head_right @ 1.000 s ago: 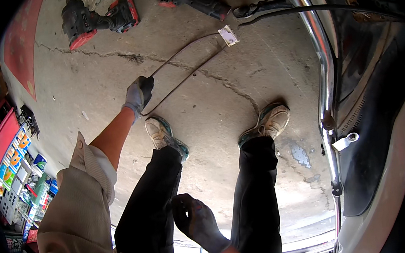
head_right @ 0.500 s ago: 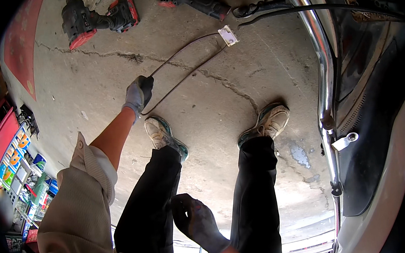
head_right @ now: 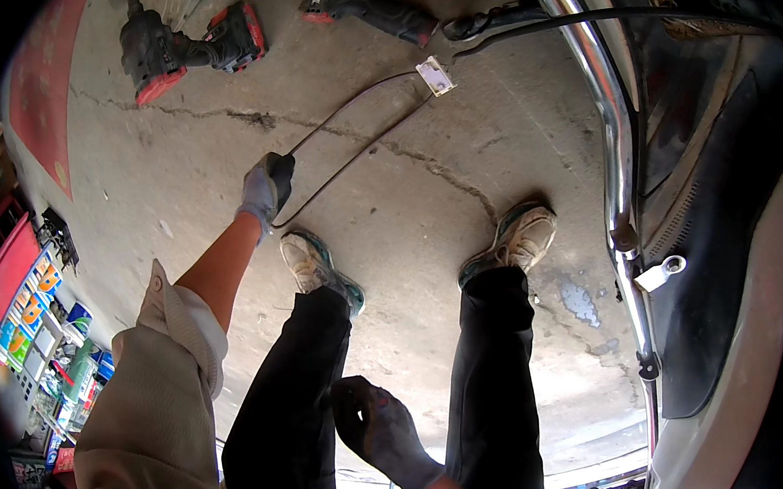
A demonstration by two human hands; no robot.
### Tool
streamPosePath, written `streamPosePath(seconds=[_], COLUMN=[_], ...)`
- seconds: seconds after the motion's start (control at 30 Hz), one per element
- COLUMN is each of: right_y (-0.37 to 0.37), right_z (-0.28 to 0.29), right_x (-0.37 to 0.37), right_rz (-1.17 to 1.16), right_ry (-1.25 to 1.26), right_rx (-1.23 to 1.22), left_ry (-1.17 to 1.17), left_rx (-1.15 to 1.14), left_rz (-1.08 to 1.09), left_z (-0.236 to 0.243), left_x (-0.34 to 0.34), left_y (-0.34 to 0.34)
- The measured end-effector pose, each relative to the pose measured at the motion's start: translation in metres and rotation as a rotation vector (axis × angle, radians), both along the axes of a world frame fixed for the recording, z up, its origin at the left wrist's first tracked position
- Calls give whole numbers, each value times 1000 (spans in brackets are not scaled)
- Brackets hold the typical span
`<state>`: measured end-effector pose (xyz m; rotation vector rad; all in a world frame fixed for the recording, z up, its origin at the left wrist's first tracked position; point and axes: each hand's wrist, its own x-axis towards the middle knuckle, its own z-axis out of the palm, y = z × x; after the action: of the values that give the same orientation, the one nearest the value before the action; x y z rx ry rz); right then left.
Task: The person uses a multimeter to test electrical connections on a disassembled white scooter. They probe various points within the exposed frame and battery area while wearing gloves. The scooter remains open throughout the process, and the person occasionally steps back to observe the setup.
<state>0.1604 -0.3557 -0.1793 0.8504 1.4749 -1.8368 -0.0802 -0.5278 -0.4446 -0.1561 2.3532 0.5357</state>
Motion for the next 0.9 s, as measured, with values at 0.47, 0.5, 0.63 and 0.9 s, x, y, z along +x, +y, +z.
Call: streamPosePath(seconds=[0.47,0.5,0.63,0.9], right_y=[17,10,23,122], right_z=[5,-2,-7,68], right_x=[-1,16,45,37], right_rz=[-60,-153,-423,-515], right_ry=[61,35,-29,93], right_rx=[91,45,-133,-137], left_ry=[-568,-758,-938,-88], left_rx=[443,762,1218,82], left_rz=[990,1191,1189,-220], left_z=[100,134,257,350], left_x=[1,1,12,36], left_y=[-2,15,94,163])
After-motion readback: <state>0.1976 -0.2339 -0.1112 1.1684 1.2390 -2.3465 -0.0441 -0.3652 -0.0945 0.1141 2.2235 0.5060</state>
